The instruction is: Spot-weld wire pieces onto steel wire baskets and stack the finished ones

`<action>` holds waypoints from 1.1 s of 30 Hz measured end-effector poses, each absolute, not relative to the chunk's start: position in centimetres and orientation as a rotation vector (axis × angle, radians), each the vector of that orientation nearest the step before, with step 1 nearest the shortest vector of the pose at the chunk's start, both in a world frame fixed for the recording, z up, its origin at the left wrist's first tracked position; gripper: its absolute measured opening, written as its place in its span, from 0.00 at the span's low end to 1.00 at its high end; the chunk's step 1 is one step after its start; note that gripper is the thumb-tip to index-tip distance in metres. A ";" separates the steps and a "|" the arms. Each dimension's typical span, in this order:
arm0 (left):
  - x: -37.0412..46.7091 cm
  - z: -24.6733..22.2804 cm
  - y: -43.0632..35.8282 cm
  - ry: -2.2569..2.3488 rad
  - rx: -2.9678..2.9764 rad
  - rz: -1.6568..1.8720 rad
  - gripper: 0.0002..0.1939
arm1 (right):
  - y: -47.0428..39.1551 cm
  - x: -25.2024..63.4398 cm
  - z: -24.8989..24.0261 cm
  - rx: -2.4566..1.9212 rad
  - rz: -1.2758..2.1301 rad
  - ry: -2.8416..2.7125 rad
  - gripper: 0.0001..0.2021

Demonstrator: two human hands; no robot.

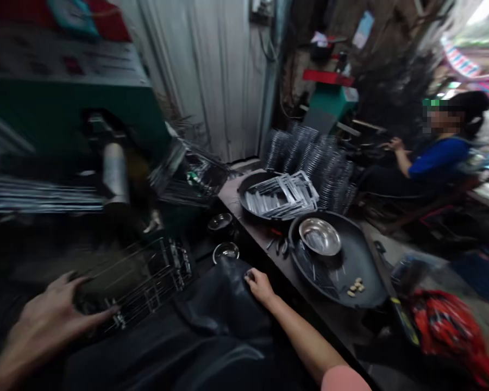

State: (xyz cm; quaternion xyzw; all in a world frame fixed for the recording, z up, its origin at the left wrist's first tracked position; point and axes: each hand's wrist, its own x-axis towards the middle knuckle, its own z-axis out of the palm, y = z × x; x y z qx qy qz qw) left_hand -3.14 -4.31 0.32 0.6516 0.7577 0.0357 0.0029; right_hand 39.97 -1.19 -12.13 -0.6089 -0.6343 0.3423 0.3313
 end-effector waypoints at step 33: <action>3.3 3.6 -1.6 2.336 2.232 0.113 0.39 | 4.4 21.0 5.7 -0.718 0.260 -3.167 0.10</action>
